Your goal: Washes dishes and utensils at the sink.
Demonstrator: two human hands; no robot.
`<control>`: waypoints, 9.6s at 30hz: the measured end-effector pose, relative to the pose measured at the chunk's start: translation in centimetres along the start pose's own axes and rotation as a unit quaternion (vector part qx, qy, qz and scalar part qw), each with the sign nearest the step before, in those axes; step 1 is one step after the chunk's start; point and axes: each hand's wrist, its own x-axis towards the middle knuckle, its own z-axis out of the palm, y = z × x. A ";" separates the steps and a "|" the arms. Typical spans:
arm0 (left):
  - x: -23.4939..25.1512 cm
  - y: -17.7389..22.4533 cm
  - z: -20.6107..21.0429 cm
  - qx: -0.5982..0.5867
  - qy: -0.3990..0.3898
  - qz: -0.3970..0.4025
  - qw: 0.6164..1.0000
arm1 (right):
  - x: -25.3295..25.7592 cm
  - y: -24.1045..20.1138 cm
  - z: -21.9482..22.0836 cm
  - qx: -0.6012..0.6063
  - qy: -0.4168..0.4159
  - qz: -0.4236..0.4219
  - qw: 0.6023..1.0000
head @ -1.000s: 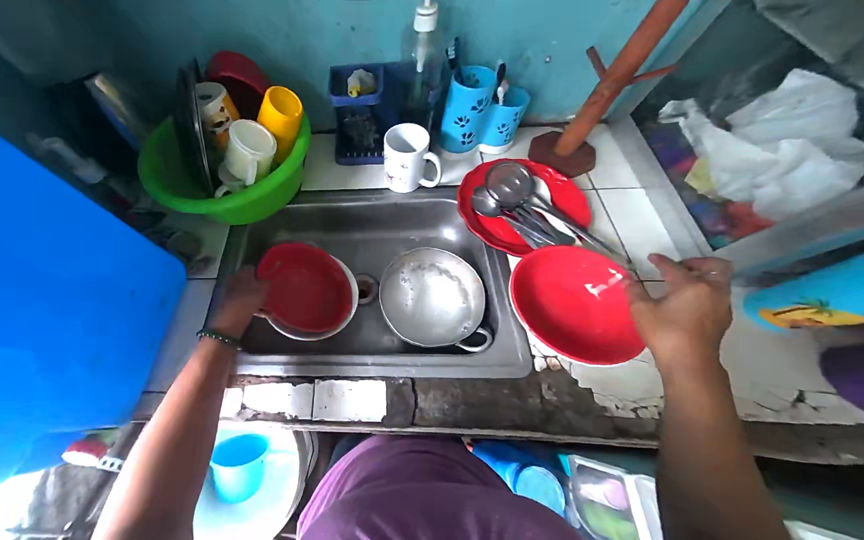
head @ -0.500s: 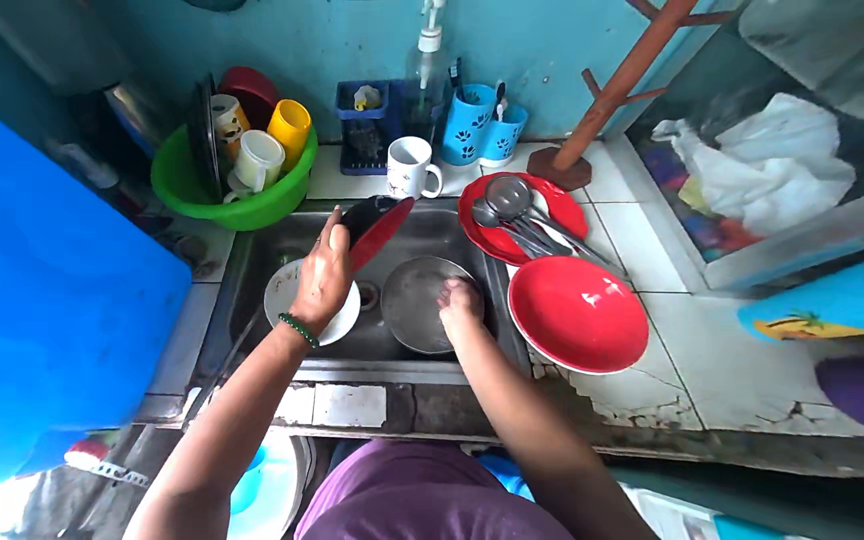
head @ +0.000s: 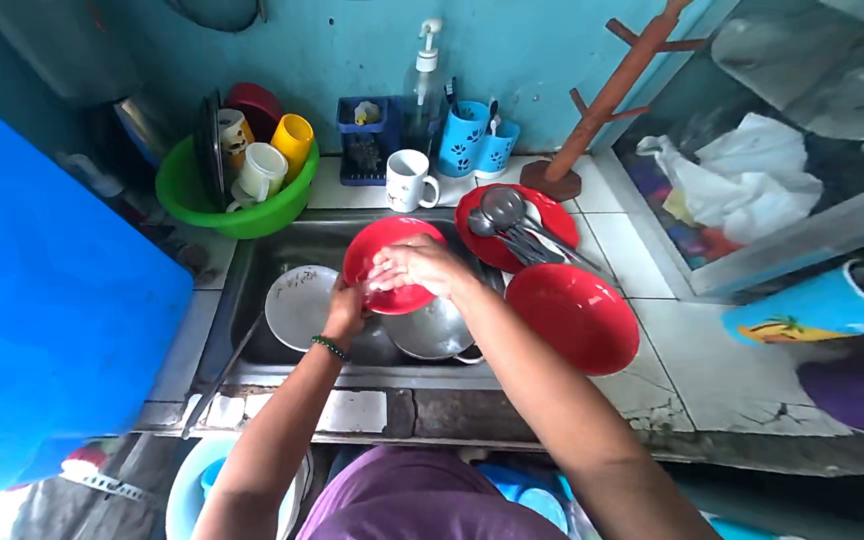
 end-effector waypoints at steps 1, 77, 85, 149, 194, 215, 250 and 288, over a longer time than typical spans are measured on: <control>-0.3 0.4 0.2 -0.013 -0.030 -0.040 0.999 | -0.3 -0.8 0.1 -0.016 0.002 -0.012 1.000; 0.6 5.3 -11.5 0.632 0.051 0.188 0.750 | -6.4 5.3 -7.7 -0.452 0.223 -0.149 0.851; 0.7 5.3 -13.0 0.655 0.095 0.056 0.747 | -12.9 5.4 -13.0 -0.166 0.378 0.005 0.911; -3.7 4.3 2.2 0.428 -0.074 0.048 0.899 | 1.7 9.5 0.3 0.559 0.307 -0.028 0.770; -2.6 5.8 0.6 0.313 -0.039 0.119 0.941 | -3.8 12.5 4.2 -0.248 0.147 -0.151 0.946; -4.2 5.0 3.9 0.382 -0.131 0.155 0.902 | -2.9 -3.0 -3.3 -0.027 0.104 -0.079 0.991; 1.3 0.4 -11.8 0.514 0.085 -0.036 0.853 | -17.8 8.5 -19.0 -0.176 0.446 0.061 0.875; 0.3 -3.9 6.9 0.745 -0.133 -0.012 0.654 | -1.0 14.3 -2.9 -0.555 -0.098 0.168 0.809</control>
